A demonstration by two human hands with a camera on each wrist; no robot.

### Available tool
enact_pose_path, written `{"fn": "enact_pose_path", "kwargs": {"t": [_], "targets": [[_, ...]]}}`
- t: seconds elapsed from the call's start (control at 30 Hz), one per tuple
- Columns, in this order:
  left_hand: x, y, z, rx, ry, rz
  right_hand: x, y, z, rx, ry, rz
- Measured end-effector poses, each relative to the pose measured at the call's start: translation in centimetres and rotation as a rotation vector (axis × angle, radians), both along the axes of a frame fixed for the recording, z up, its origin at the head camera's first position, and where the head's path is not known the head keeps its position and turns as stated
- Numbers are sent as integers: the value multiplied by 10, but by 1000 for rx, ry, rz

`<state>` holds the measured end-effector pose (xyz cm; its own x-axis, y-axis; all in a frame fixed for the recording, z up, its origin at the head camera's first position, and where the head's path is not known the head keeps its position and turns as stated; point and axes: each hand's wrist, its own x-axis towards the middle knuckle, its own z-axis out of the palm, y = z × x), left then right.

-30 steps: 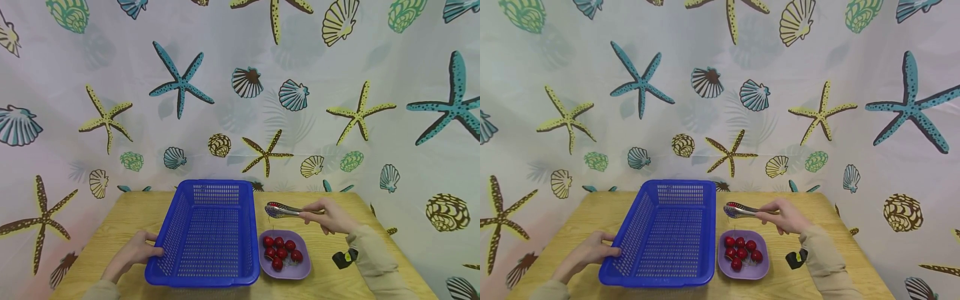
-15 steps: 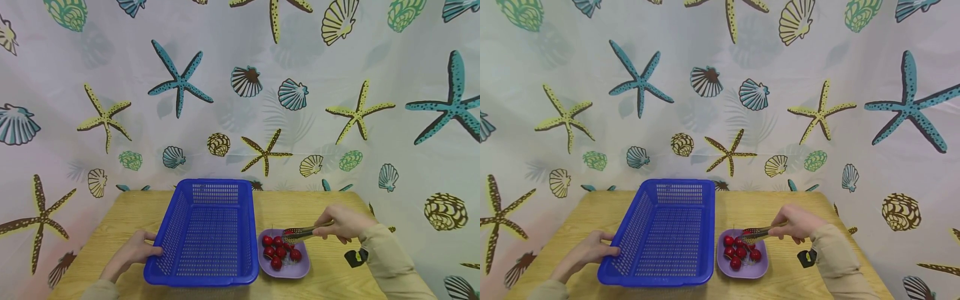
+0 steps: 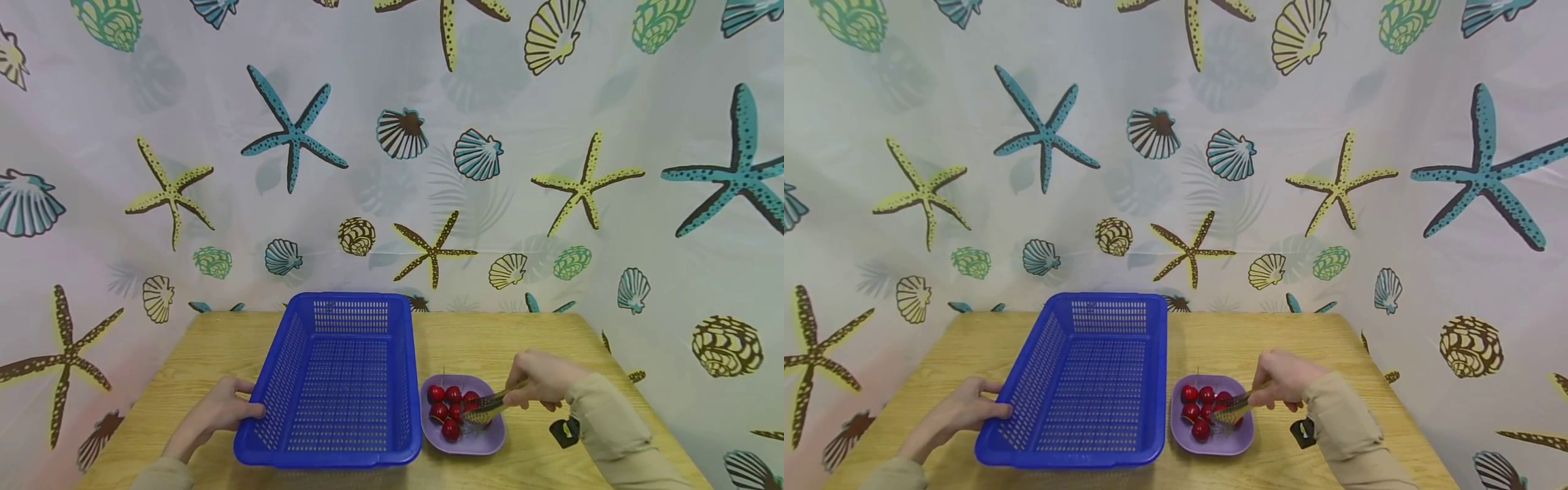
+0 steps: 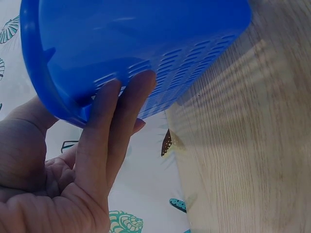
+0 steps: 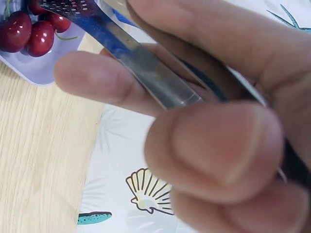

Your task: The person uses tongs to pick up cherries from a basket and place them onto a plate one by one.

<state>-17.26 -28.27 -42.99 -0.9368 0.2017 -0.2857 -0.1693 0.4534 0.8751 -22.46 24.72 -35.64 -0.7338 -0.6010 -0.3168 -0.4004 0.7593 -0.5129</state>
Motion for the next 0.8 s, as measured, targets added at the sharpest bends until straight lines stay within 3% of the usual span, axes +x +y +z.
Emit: {"fn": "enact_pose_path", "kwargs": {"t": [0.27, 0.5, 0.63, 0.8], "targets": [[-1, -1, -1, -1, -11, -1, 1, -3, -7, 1, 1, -2], [-1, 1, -2, -10, -4, 4, 2, 14, -14, -85, -16, -81], [0, 2, 0, -36, -6, 20, 6, 27, -24, -163, 9, -192], [1, -1, 2, -70, -34, 49, 12, 38, -51, -215, 131, -374]]}}
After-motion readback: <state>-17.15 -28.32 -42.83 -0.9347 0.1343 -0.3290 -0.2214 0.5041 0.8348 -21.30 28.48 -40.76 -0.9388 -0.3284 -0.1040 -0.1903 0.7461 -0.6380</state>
